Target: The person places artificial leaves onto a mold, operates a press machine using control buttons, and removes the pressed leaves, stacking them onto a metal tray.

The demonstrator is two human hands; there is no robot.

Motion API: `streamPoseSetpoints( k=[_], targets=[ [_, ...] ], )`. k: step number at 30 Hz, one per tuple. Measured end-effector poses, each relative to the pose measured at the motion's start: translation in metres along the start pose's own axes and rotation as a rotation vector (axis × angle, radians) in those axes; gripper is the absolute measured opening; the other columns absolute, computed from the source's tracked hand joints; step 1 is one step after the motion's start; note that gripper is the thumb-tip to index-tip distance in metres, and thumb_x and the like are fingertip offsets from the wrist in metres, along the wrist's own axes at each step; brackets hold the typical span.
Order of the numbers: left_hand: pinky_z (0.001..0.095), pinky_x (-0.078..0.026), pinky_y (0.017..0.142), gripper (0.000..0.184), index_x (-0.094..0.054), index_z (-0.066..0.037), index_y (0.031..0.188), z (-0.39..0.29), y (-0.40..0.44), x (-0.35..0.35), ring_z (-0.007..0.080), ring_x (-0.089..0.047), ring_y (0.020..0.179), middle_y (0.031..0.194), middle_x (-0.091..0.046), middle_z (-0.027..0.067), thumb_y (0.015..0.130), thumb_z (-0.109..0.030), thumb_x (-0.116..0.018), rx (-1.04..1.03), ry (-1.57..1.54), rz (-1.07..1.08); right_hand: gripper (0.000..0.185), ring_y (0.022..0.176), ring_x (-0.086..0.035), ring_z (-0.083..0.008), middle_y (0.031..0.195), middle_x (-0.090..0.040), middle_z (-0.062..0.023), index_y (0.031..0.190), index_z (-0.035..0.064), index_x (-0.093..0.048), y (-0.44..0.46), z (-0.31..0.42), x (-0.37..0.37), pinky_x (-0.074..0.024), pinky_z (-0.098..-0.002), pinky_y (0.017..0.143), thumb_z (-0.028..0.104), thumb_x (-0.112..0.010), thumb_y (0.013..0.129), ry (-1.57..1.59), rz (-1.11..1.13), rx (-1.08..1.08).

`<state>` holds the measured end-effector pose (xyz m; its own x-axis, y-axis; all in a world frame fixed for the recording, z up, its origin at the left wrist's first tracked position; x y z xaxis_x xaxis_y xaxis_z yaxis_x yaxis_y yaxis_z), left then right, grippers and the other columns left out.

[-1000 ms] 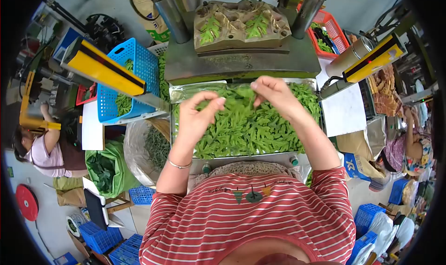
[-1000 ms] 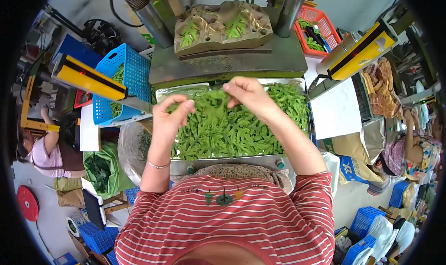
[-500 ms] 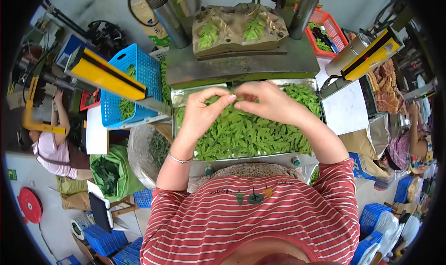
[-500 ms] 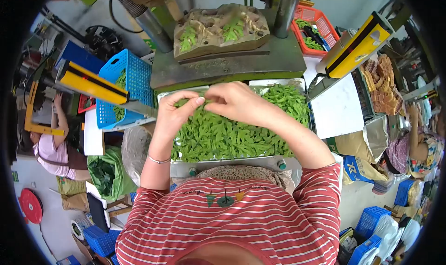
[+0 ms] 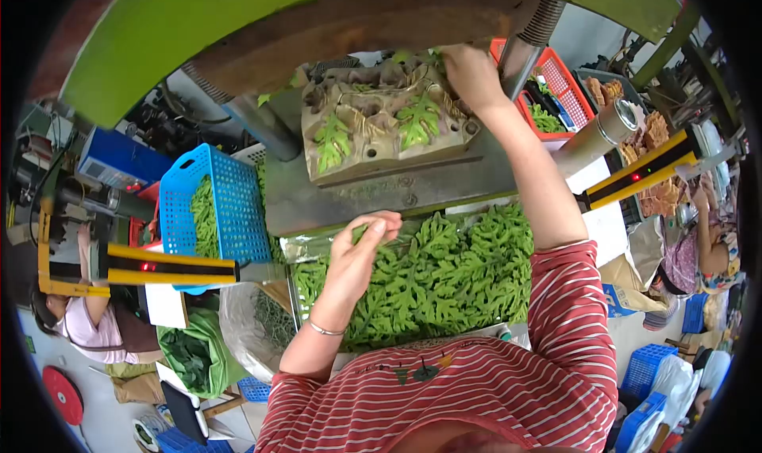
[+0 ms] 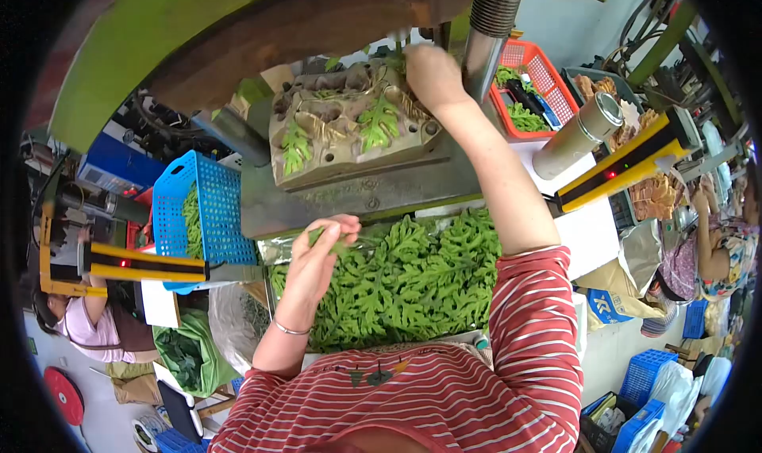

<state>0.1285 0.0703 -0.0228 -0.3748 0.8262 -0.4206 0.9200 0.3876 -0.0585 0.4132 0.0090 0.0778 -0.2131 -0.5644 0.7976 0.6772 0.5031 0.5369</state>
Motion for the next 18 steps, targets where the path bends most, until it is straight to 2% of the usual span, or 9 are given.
streamPoseSetpoints(
  k=[3,5,6,10,11,12,13,15,18],
  targets=[
    [0.0298,-0.049,0.08,0.029,-0.054,0.003,0.115,-0.01,0.001,-0.001,0.02,-0.059,0.089,0.106,-0.059,0.017,0.092,-0.015,-0.054,-0.008,0.033,0.038,0.023,0.063,-0.059,-0.0358,0.08,-0.066,-0.0157,0.095,0.0044,-0.065,-0.002,0.003,-0.027,-0.0464,-0.0422,0.06,0.006,-0.049,0.077,0.207,0.239,0.145],
    [0.0313,-0.049,0.082,0.033,-0.05,0.005,0.118,0.003,-0.003,0.004,0.0217,-0.058,0.093,0.105,-0.059,0.0182,0.092,-0.015,-0.054,0.186,0.015,-0.063,0.026,0.06,-0.058,-0.0326,0.078,-0.065,-0.0139,0.097,0.0065,-0.066,-0.005,0.013,-0.021,-0.0477,-0.0415,0.059,0.005,-0.052,0.075,0.13,0.391,0.094],
    [0.0326,-0.049,0.082,0.037,-0.046,0.007,0.121,0.003,-0.005,-0.003,0.0235,-0.058,0.094,0.107,-0.058,0.0198,0.092,-0.015,-0.052,0.166,-0.013,0.01,0.023,0.058,-0.057,-0.032,0.074,-0.064,-0.0136,0.094,0.0057,-0.066,-0.011,0.012,-0.017,-0.0481,-0.0407,0.056,0.008,-0.055,0.074,0.305,0.301,0.102],
    [0.0311,-0.046,0.087,0.039,-0.046,0.007,0.121,0.007,-0.017,-0.015,0.0251,-0.058,0.097,0.112,-0.056,0.0223,0.093,-0.019,-0.051,0.185,-0.084,0.058,0.017,0.061,-0.058,-0.033,0.07,-0.063,-0.0129,0.073,0.004,-0.065,-0.016,-0.001,-0.019,-0.0482,-0.0403,0.056,0.018,-0.062,0.066,0.101,0.2,-0.09],
    [0.0286,-0.047,0.081,0.037,-0.049,0.006,0.117,0.009,-0.022,-0.008,0.0223,-0.059,0.09,0.108,-0.058,0.0206,0.091,-0.02,-0.054,0.173,-0.011,0.036,0.014,0.063,-0.057,-0.0339,0.069,-0.062,-0.013,0.071,0.0052,-0.064,-0.024,0.005,-0.002,-0.0477,-0.0408,0.056,0.017,-0.061,0.065,0.109,0.059,-0.065],
    [0.026,-0.048,0.075,0.034,-0.053,0.005,0.113,0.006,-0.025,0.005,0.0194,-0.06,0.083,0.103,-0.06,0.0189,0.09,-0.02,-0.056,0.135,0.061,-0.016,0.011,0.064,-0.056,-0.0343,0.068,-0.061,-0.0136,0.069,0.0056,-0.061,-0.043,0.015,0.019,-0.0472,-0.0413,0.056,0.016,-0.06,0.064,0.221,-0.383,0.144],
    [0.026,-0.048,0.075,0.034,-0.053,0.005,0.113,0.009,-0.029,0.013,0.0194,-0.06,0.083,0.103,-0.06,0.0189,0.09,-0.02,-0.056,0.14,0.066,-0.001,0.01,0.064,-0.054,-0.0352,0.066,-0.059,-0.0142,0.069,0.0057,-0.059,-0.068,0.036,0.046,-0.0469,-0.0429,0.056,0.014,-0.058,0.064,0.242,-0.488,0.197],
    [0.0205,-0.045,0.059,0.026,-0.058,0.004,0.103,0.018,-0.036,0.02,0.0138,-0.057,0.064,0.092,-0.063,0.014,0.089,-0.018,-0.058,0.215,0.082,0.082,0.012,0.062,-0.057,-0.0353,0.067,-0.061,-0.0146,0.07,0.0042,-0.059,-0.116,0.066,0.043,-0.0475,-0.0449,0.057,0.014,-0.053,0.071,0.4,0.026,0.105],
    [0.0201,-0.044,0.057,0.023,-0.058,0.003,0.103,0.018,-0.047,-0.002,0.0119,-0.053,0.06,0.089,-0.063,0.0102,0.091,-0.016,-0.055,0.269,0.34,0.105,0.029,0.066,-0.06,-0.0308,0.074,-0.065,-0.0087,0.077,0.0071,-0.065,-0.196,0.113,0.048,-0.0477,-0.0406,0.059,0.035,-0.058,0.072,0.657,0.39,0.208]
  ],
)
Point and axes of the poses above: each hand's wrist, its own y-axis towards the middle knuckle, its own x-axis out of the back of the hand, z = x × y, the point moved 9 cm from there along y, towards the middle knuckle
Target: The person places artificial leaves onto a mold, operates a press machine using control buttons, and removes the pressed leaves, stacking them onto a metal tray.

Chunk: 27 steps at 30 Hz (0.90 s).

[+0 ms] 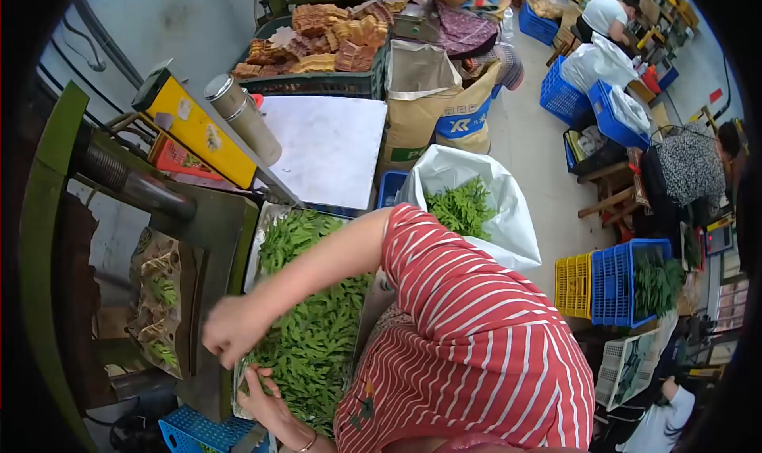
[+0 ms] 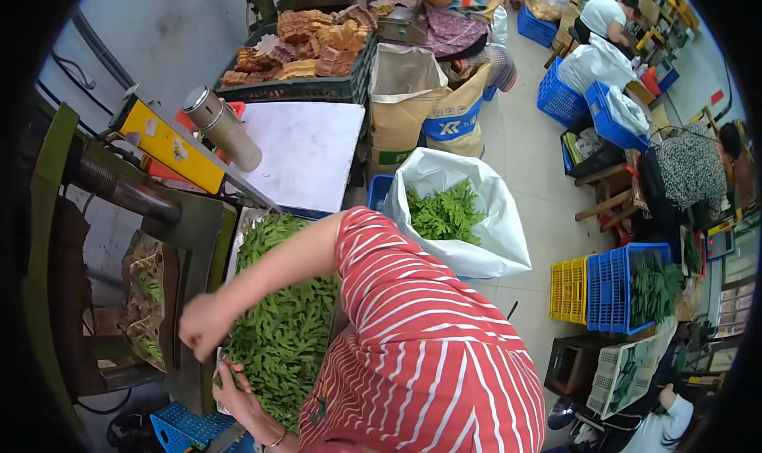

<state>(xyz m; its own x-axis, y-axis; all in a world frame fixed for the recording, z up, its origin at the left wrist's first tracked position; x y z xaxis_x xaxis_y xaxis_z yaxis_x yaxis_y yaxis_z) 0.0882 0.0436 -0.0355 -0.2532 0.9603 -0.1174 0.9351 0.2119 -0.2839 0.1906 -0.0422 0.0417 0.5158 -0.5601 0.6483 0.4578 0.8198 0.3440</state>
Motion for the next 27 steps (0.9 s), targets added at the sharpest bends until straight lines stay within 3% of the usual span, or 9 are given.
streamPoseSetpoints(
  k=[3,7,13,14,17,18,20,25,27],
  targets=[
    [0.0197,-0.042,0.055,0.02,-0.058,0.002,0.102,0.002,-0.013,-0.008,0.0101,-0.05,0.056,0.086,-0.062,0.0065,0.092,-0.014,-0.053,0.064,0.245,-0.028,0.027,0.068,-0.059,-0.0317,0.077,-0.063,-0.0105,0.074,0.0045,-0.062,-0.028,0.03,-0.024,-0.0461,-0.0415,0.058,0.031,-0.056,0.073,-0.01,0.098,0.073],
    [0.0195,-0.043,0.058,0.019,-0.059,0.003,0.099,-0.007,-0.021,-0.022,0.0096,-0.053,0.061,0.083,-0.062,0.0061,0.092,-0.013,-0.05,-0.161,0.478,0.089,0.02,0.065,-0.057,-0.0334,0.074,-0.061,-0.0111,0.071,0.0044,-0.06,-0.035,0.042,-0.04,-0.0462,-0.0411,0.058,0.024,-0.054,0.074,-0.128,0.125,0.18],
    [0.0196,-0.044,0.062,0.02,-0.059,0.004,0.098,-0.022,-0.054,-0.027,0.0112,-0.056,0.066,0.081,-0.062,0.0076,0.091,-0.013,-0.051,-0.151,0.297,0.012,0.016,0.063,-0.055,-0.0348,0.072,-0.059,-0.0123,0.068,0.0036,-0.057,-0.043,0.063,-0.032,-0.0463,-0.0422,0.057,0.018,-0.056,0.072,-0.121,0.044,0.24],
    [0.0199,-0.044,0.063,0.021,-0.059,0.004,0.099,-0.025,-0.059,-0.024,0.0121,-0.057,0.067,0.082,-0.062,0.0088,0.091,-0.013,-0.051,-0.122,0.314,-0.041,0.016,0.06,-0.056,-0.0313,0.065,-0.061,-0.008,0.067,0.0075,-0.06,-0.044,0.07,-0.029,-0.0467,-0.0403,0.054,0.019,-0.051,0.072,-0.163,0.06,0.233],
    [0.019,-0.042,0.05,0.019,-0.06,0.003,0.098,-0.029,-0.062,-0.016,0.0111,-0.054,0.058,0.074,-0.061,0.0078,0.089,-0.013,-0.053,-0.074,0.244,-0.187,0.016,0.059,-0.058,-0.0306,0.072,-0.063,-0.0086,0.07,0.0069,-0.059,-0.031,0.058,-0.024,-0.0465,-0.0403,0.051,0.021,-0.052,0.073,-0.13,0.096,0.111],
    [0.0189,-0.041,0.047,0.014,-0.061,0.003,0.09,-0.034,-0.066,-0.014,0.0109,-0.053,0.054,0.071,-0.061,0.0076,0.086,-0.01,-0.057,-0.046,0.162,-0.265,0.016,0.063,-0.06,-0.029,0.077,-0.063,-0.0087,0.075,0.0074,-0.059,-0.031,0.061,-0.011,-0.0471,-0.04,0.053,0.022,-0.054,0.075,-0.157,-0.054,0.192],
    [0.0179,-0.039,0.042,0.015,-0.061,0.002,0.09,-0.03,-0.059,-0.002,0.0096,-0.051,0.05,0.068,-0.061,0.0065,0.085,-0.011,-0.059,-0.048,0.108,-0.244,0.023,0.067,-0.059,-0.0226,0.081,-0.06,-0.0072,0.089,0.0043,-0.059,-0.027,0.062,0.001,-0.0455,-0.0319,0.059,0.026,-0.06,0.081,0.034,0.085,0.141],
    [0.0159,-0.038,0.04,0.011,-0.064,0.001,0.086,-0.031,-0.047,0.004,0.0071,-0.051,0.047,0.065,-0.063,0.0056,0.084,-0.009,-0.061,-0.111,0.039,-0.162,0.022,0.068,-0.054,-0.0178,0.082,-0.06,-0.006,0.09,0.0006,-0.058,-0.011,0.089,0.003,-0.0437,-0.0288,0.062,0.018,-0.066,0.079,0.041,0.214,0.301],
    [0.016,-0.037,0.039,0.011,-0.065,0.0,0.084,-0.036,-0.038,-0.002,0.0067,-0.05,0.045,0.063,-0.063,0.0047,0.083,-0.01,-0.064,-0.161,0.098,-0.075,0.018,0.068,-0.053,-0.0166,0.081,-0.06,-0.0054,0.087,0.0006,-0.059,-0.008,0.069,-0.012,-0.0428,-0.0291,0.062,0.015,-0.065,0.078,-0.029,0.463,0.058]
  ],
)
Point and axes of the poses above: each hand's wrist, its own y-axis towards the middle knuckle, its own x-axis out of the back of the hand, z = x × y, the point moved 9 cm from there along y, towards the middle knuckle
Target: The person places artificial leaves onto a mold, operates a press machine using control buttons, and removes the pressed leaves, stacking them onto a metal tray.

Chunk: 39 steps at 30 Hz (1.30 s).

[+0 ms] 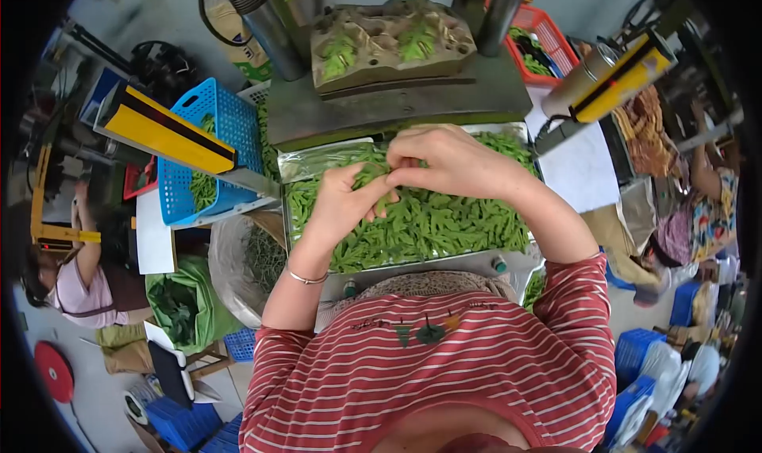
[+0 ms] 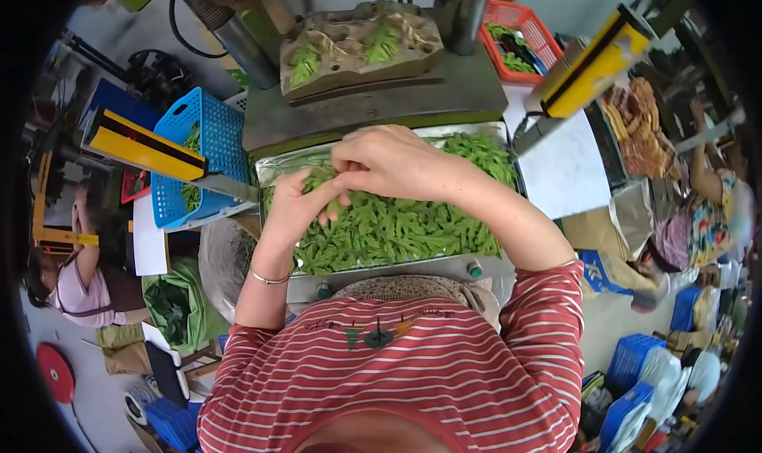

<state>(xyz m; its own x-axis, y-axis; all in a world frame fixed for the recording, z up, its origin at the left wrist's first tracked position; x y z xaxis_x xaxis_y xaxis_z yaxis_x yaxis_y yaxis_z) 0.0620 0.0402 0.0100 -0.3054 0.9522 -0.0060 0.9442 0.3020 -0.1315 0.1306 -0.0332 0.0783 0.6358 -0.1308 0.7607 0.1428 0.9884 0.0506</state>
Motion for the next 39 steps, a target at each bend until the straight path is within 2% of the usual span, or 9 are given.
streamPoseSetpoints(
  k=[6,10,15,16,20,25,30,36,39],
  targets=[
    [0.0157,-0.037,0.037,0.012,-0.066,-0.001,0.082,-0.007,0.02,0.014,0.006,-0.049,0.043,0.062,-0.063,0.0045,0.081,-0.012,-0.067,0.042,-0.066,-0.016,0.011,0.066,-0.051,-0.0153,0.077,-0.059,-0.0038,0.083,0.0009,-0.06,0.019,-0.018,0.033,-0.0407,-0.0278,0.059,0.01,-0.064,0.079,0.083,-0.097,0.026],
    [0.0154,-0.036,0.036,0.013,-0.067,-0.001,0.083,-0.006,0.031,0.008,0.0056,-0.047,0.041,0.062,-0.063,0.0046,0.081,-0.014,-0.068,0.106,-0.171,0.158,0.005,0.063,-0.05,-0.0124,0.073,-0.058,-0.0019,0.081,0.0005,-0.061,0.029,-0.028,0.041,-0.0391,-0.0246,0.057,0.006,-0.061,0.08,0.413,-0.195,0.059],
    [0.0151,-0.036,0.037,0.013,-0.067,-0.001,0.087,0.004,0.032,0.003,0.0059,-0.048,0.042,0.063,-0.063,0.0048,0.082,-0.013,-0.067,0.144,-0.076,0.249,0.007,0.065,-0.05,-0.0092,0.073,-0.058,-0.0007,0.086,0.0005,-0.061,0.032,-0.035,0.005,-0.0399,-0.0208,0.058,0.006,-0.06,0.082,0.319,0.037,0.063],
    [0.0151,-0.036,0.037,0.013,-0.067,-0.001,0.087,0.007,0.031,0.004,0.0059,-0.048,0.042,0.063,-0.063,0.0048,0.082,-0.013,-0.067,0.143,-0.076,0.248,0.007,0.065,-0.05,-0.0092,0.073,-0.058,-0.0007,0.086,0.0005,-0.061,0.03,-0.036,0.004,-0.0399,-0.0208,0.058,0.006,-0.06,0.082,0.319,0.038,0.064],
    [0.0154,-0.036,0.038,0.02,-0.063,0.003,0.098,0.015,0.032,0.027,0.0076,-0.048,0.045,0.066,-0.063,0.0076,0.083,-0.011,-0.064,0.05,-0.227,0.034,0.008,0.061,-0.047,-0.0058,0.07,-0.058,0.0001,0.084,0.0026,-0.064,0.018,-0.063,0.034,-0.0389,-0.02,0.056,0.01,-0.062,0.082,0.56,-0.318,-0.11],
    [0.0154,-0.039,0.042,0.013,-0.064,-0.002,0.093,0.005,0.025,0.019,0.0075,-0.052,0.05,0.068,-0.063,0.0069,0.085,-0.013,-0.063,-0.047,-0.557,-0.021,0.006,0.062,-0.047,-0.0043,0.069,-0.058,0.0005,0.084,0.0029,-0.064,0.01,-0.06,0.033,-0.0384,-0.0181,0.056,0.009,-0.062,0.083,0.741,-0.523,-0.079],
    [0.0164,-0.041,0.046,0.019,-0.063,0.0,0.1,0.011,0.028,0.016,0.0092,-0.054,0.055,0.074,-0.063,0.0077,0.086,-0.014,-0.062,-0.033,-0.646,-0.009,0.003,0.068,-0.052,-0.0091,0.079,-0.06,-0.002,0.083,0.0022,-0.062,0.009,-0.055,0.008,-0.0422,-0.0207,0.065,0.005,-0.061,0.082,0.727,-0.413,-0.153],
    [0.0186,-0.044,0.051,0.023,-0.062,0.001,0.101,-0.002,0.024,0.023,0.011,-0.056,0.062,0.082,-0.063,0.0099,0.087,-0.016,-0.062,-0.092,-0.279,-0.107,0.004,0.069,-0.053,-0.0118,0.083,-0.062,-0.004,0.083,0.0027,-0.062,0.006,-0.029,0.028,-0.0438,-0.0234,0.068,0.006,-0.063,0.081,0.269,-0.503,0.143],
    [0.0205,-0.047,0.058,0.023,-0.06,0.002,0.102,-0.01,0.033,0.022,0.013,-0.058,0.069,0.091,-0.062,0.012,0.089,-0.017,-0.059,-0.367,-0.035,-0.115,0.007,0.069,-0.053,-0.0134,0.086,-0.062,-0.0049,0.086,0.0028,-0.065,0.015,-0.039,0.044,-0.0436,-0.0246,0.067,0.006,-0.064,0.08,0.206,-0.559,0.112]
  ],
)
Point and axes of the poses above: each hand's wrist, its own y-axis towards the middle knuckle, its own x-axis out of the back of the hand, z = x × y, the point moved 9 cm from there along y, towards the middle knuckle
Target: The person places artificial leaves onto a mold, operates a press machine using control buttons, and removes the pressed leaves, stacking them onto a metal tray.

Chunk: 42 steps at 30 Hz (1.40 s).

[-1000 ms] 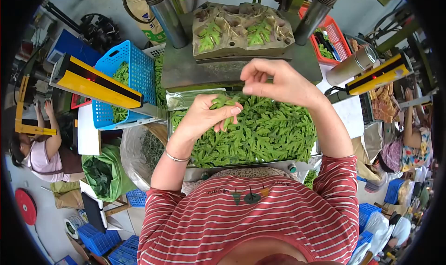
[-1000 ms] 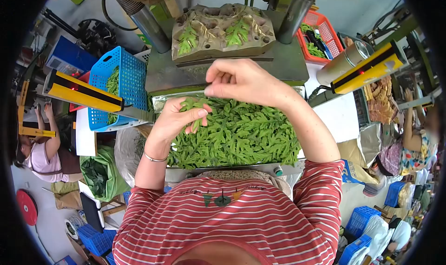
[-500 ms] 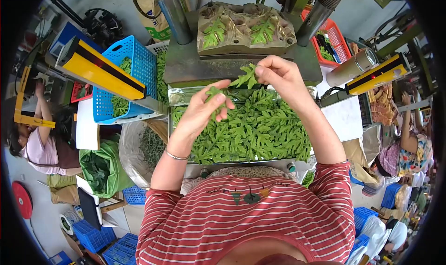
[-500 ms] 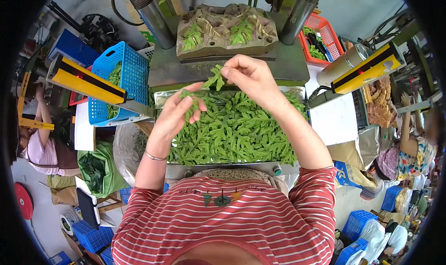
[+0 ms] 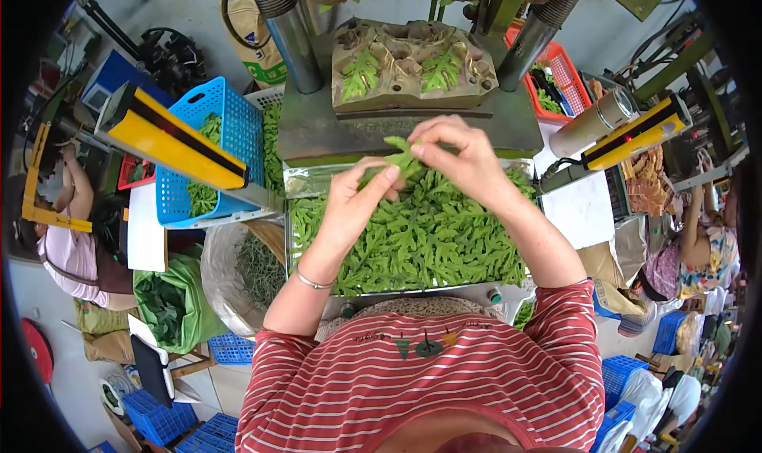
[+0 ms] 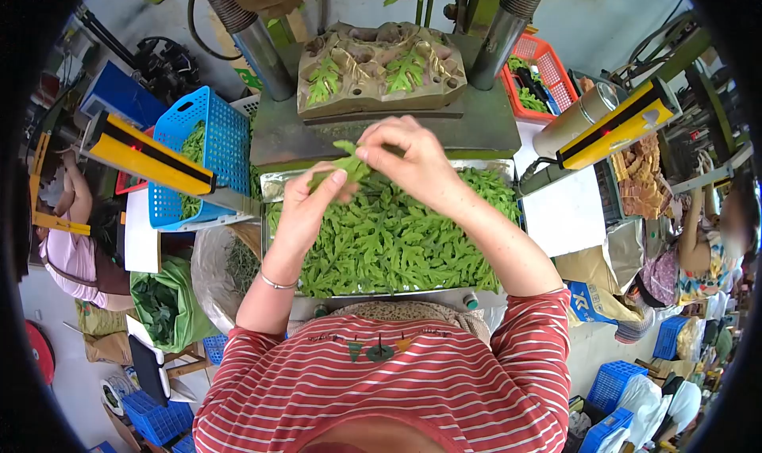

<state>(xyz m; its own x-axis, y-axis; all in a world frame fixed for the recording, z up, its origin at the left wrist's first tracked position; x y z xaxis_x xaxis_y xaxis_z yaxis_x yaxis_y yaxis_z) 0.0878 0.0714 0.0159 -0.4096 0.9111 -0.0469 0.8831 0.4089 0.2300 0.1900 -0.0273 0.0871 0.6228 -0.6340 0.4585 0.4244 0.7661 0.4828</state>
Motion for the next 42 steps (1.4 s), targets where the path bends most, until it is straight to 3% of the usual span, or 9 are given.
streamPoseSetpoints(
  k=[2,4,6,12,16,21,31,37,42],
  targets=[
    [0.0212,-0.048,0.06,0.023,-0.06,0.002,0.102,-0.006,0.006,0.001,0.0137,-0.058,0.071,0.093,-0.062,0.0126,0.09,-0.017,-0.058,-0.102,0.075,0.01,0.01,0.069,-0.053,-0.0137,0.084,-0.063,-0.0048,0.087,0.0025,-0.066,0.02,-0.014,0.02,-0.0424,-0.0241,0.065,0.009,-0.064,0.079,0.016,-0.092,-0.05],
    [0.0231,-0.049,0.066,0.023,-0.059,0.002,0.104,0.013,0.009,0.009,0.0155,-0.059,0.076,0.097,-0.061,0.0136,0.091,-0.017,-0.055,0.155,-0.139,0.012,0.012,0.068,-0.053,-0.0134,0.081,-0.063,-0.0044,0.087,0.0022,-0.066,0.049,-0.023,0.051,-0.0414,-0.0232,0.063,0.011,-0.064,0.079,0.055,-0.169,-0.101],
    [0.025,-0.05,0.071,0.024,-0.058,0.002,0.106,0.034,0.007,0.01,0.0172,-0.06,0.081,0.1,-0.061,0.0145,0.093,-0.017,-0.053,0.414,-0.353,0.015,0.017,0.066,-0.055,-0.0136,0.073,-0.062,-0.0037,0.086,0.0004,-0.065,0.071,-0.047,0.079,-0.0395,-0.0225,0.059,0.016,-0.062,0.08,-0.041,-0.266,-0.4],
    [0.0286,-0.049,0.079,0.029,-0.052,0.003,0.116,0.035,0.03,0.009,0.0206,-0.06,0.089,0.103,-0.06,0.0156,0.095,-0.016,-0.047,0.246,-0.45,0.023,0.02,0.071,-0.057,-0.0183,0.071,-0.064,-0.0061,0.073,0.0043,-0.065,0.131,-0.135,0.076,-0.0412,-0.0302,0.067,0.021,-0.056,0.079,-0.288,-0.147,-0.44],
    [0.0315,-0.05,0.082,0.031,-0.051,0.004,0.118,0.051,0.03,0.019,0.0223,-0.06,0.094,0.105,-0.059,0.0165,0.096,-0.017,-0.045,0.356,-0.445,-0.002,0.028,0.062,-0.056,-0.0219,0.071,-0.063,-0.004,0.096,0.0091,-0.066,0.147,-0.15,0.068,-0.0431,-0.0291,0.058,0.031,-0.053,0.083,-0.881,0.001,-0.429],
    [0.0329,-0.05,0.083,0.031,-0.051,0.004,0.118,0.05,0.028,0.019,0.0231,-0.06,0.095,0.107,-0.059,0.0169,0.097,-0.017,-0.043,0.36,-0.587,0.008,0.033,0.066,-0.059,-0.0244,0.072,-0.064,-0.0063,0.1,0.0155,-0.066,0.148,-0.135,0.068,-0.0454,-0.0314,0.062,0.039,-0.051,0.083,-1.034,-0.009,-0.434],
    [0.0345,-0.049,0.086,0.033,-0.05,0.004,0.12,0.039,0.008,0.016,0.0239,-0.06,0.099,0.111,-0.057,0.0183,0.096,-0.018,-0.042,0.34,-0.558,0.09,0.038,0.073,-0.061,-0.0249,0.075,-0.064,-0.0099,0.092,0.0083,-0.068,0.149,-0.154,0.076,-0.0461,-0.0311,0.066,0.042,-0.053,0.083,-0.678,-0.026,-0.4],
    [0.0306,-0.051,0.078,0.03,-0.053,0.004,0.116,0.044,0.01,0.02,0.0215,-0.062,0.091,0.105,-0.06,0.0173,0.096,-0.017,-0.043,0.361,-0.624,0.029,0.031,0.069,-0.059,-0.0243,0.076,-0.065,-0.0095,0.088,0.0057,-0.068,0.14,-0.121,0.09,-0.0455,-0.0311,0.064,0.033,-0.055,0.084,-0.726,-0.18,-0.459],
    [0.0234,-0.051,0.062,0.024,-0.057,0.004,0.107,0.052,0.002,0.027,0.0173,-0.063,0.073,0.089,-0.064,0.0131,0.092,-0.014,-0.051,0.446,-0.494,-0.004,0.02,0.064,-0.057,-0.0221,0.078,-0.065,-0.0101,0.089,0.0058,-0.068,0.143,-0.14,0.073,-0.0445,-0.0311,0.062,0.022,-0.058,0.082,-0.837,-0.109,-0.19]
  ],
)
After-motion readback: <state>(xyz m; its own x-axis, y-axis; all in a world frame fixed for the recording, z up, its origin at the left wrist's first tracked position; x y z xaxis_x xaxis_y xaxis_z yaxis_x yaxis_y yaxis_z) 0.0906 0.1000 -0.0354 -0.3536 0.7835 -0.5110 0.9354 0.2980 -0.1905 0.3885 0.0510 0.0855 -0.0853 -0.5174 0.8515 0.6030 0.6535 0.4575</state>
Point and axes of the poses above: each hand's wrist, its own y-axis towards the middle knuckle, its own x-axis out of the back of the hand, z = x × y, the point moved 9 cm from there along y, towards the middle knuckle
